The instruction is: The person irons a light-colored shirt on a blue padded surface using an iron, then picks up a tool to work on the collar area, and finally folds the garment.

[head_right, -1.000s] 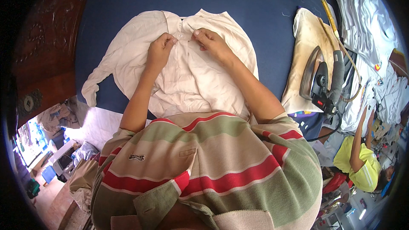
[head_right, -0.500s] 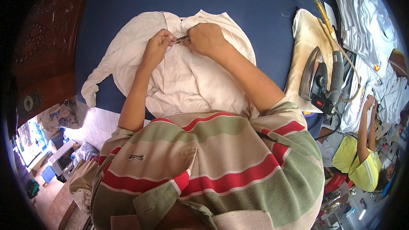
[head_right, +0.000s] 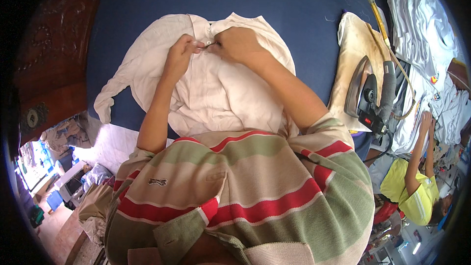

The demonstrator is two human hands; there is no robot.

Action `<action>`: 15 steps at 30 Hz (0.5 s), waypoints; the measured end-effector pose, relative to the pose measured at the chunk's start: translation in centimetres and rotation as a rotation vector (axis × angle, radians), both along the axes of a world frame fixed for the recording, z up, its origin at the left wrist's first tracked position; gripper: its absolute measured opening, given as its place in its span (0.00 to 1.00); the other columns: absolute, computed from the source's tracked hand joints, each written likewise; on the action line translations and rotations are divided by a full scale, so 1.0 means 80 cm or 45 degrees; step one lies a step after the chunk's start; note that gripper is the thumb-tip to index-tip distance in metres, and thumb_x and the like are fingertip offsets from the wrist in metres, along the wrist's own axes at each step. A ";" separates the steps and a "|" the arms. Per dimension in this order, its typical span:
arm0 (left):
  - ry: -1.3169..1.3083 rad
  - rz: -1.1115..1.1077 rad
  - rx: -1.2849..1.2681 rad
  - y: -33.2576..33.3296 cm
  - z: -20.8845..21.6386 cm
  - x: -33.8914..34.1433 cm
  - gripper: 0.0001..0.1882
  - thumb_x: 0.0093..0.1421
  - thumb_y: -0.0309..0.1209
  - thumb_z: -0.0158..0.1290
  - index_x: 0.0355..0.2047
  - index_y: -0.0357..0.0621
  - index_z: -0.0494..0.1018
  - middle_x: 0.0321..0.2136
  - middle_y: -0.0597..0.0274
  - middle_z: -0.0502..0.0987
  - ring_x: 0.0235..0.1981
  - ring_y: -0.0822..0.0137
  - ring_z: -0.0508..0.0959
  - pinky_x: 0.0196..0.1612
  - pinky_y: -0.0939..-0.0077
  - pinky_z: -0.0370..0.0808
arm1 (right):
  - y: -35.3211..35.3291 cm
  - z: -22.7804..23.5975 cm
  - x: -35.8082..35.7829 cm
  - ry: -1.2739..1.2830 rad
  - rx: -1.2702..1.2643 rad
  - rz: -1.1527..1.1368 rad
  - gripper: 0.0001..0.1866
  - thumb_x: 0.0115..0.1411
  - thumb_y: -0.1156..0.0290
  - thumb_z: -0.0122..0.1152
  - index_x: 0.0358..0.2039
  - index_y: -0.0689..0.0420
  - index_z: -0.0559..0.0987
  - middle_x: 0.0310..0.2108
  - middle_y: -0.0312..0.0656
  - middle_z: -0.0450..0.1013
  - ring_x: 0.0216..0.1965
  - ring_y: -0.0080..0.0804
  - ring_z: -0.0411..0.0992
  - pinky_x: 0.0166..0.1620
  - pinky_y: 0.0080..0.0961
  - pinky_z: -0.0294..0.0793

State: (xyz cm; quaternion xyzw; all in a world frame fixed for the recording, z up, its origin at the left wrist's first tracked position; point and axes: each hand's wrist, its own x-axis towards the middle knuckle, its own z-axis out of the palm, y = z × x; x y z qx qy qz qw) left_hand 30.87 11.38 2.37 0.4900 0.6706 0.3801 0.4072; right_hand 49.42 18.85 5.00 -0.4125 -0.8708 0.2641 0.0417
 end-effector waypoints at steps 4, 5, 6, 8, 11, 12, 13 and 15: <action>0.395 0.625 0.428 -0.027 -0.002 -0.062 0.15 0.64 0.33 0.41 0.34 0.37 0.76 0.31 0.56 0.79 0.30 0.65 0.77 0.34 0.73 0.70 | 0.059 0.026 0.081 0.019 0.013 -0.593 0.23 0.55 0.44 0.52 0.41 0.49 0.78 0.33 0.42 0.77 0.39 0.41 0.75 0.41 0.36 0.72; 0.503 0.620 0.358 -0.020 0.006 -0.080 0.15 0.63 0.34 0.42 0.38 0.37 0.74 0.34 0.53 0.78 0.35 0.58 0.77 0.39 0.68 0.71 | 0.083 0.014 0.115 0.025 0.238 -0.747 0.24 0.56 0.44 0.51 0.41 0.49 0.77 0.33 0.42 0.77 0.39 0.41 0.75 0.43 0.38 0.71; 0.804 0.519 0.410 -0.006 0.011 -0.095 0.15 0.61 0.35 0.44 0.40 0.38 0.73 0.37 0.53 0.77 0.38 0.57 0.76 0.42 0.66 0.70 | 0.110 0.000 0.153 0.047 0.351 -0.699 0.25 0.57 0.44 0.50 0.44 0.50 0.75 0.38 0.42 0.76 0.41 0.42 0.73 0.45 0.42 0.68; 1.237 0.319 0.316 0.022 0.013 -0.113 0.15 0.60 0.35 0.45 0.43 0.40 0.72 0.41 0.53 0.76 0.43 0.54 0.74 0.46 0.64 0.69 | 0.120 -0.014 0.169 -0.220 0.910 -0.671 0.26 0.58 0.45 0.50 0.49 0.51 0.73 0.46 0.43 0.71 0.49 0.41 0.68 0.47 0.48 0.65; 1.333 0.103 -0.078 0.038 0.014 -0.140 0.14 0.58 0.33 0.47 0.43 0.43 0.71 0.43 0.53 0.74 0.45 0.53 0.73 0.48 0.64 0.68 | 0.075 0.008 0.108 -0.247 0.546 -0.469 0.24 0.56 0.51 0.54 0.50 0.51 0.72 0.47 0.44 0.70 0.51 0.40 0.66 0.48 0.47 0.65; 1.165 0.040 -0.149 0.046 0.021 -0.147 0.13 0.57 0.32 0.47 0.42 0.43 0.71 0.43 0.54 0.74 0.45 0.52 0.72 0.47 0.63 0.68 | 0.055 0.001 0.093 -0.187 0.422 -0.296 0.22 0.55 0.56 0.56 0.48 0.51 0.73 0.46 0.44 0.70 0.49 0.41 0.67 0.47 0.44 0.66; 0.995 -0.025 -0.226 0.048 0.025 -0.153 0.12 0.56 0.30 0.47 0.41 0.44 0.72 0.43 0.55 0.74 0.45 0.51 0.72 0.47 0.63 0.68 | 0.036 -0.009 0.086 -0.127 0.291 -0.122 0.20 0.54 0.60 0.58 0.46 0.52 0.73 0.44 0.45 0.71 0.47 0.42 0.68 0.46 0.40 0.67; 1.071 0.109 0.246 0.016 0.025 -0.163 0.11 0.53 0.27 0.47 0.38 0.43 0.71 0.39 0.54 0.74 0.42 0.50 0.72 0.45 0.62 0.67 | 0.017 0.000 0.093 0.146 0.087 -0.194 0.17 0.51 0.67 0.59 0.42 0.55 0.74 0.41 0.44 0.71 0.43 0.42 0.69 0.43 0.36 0.68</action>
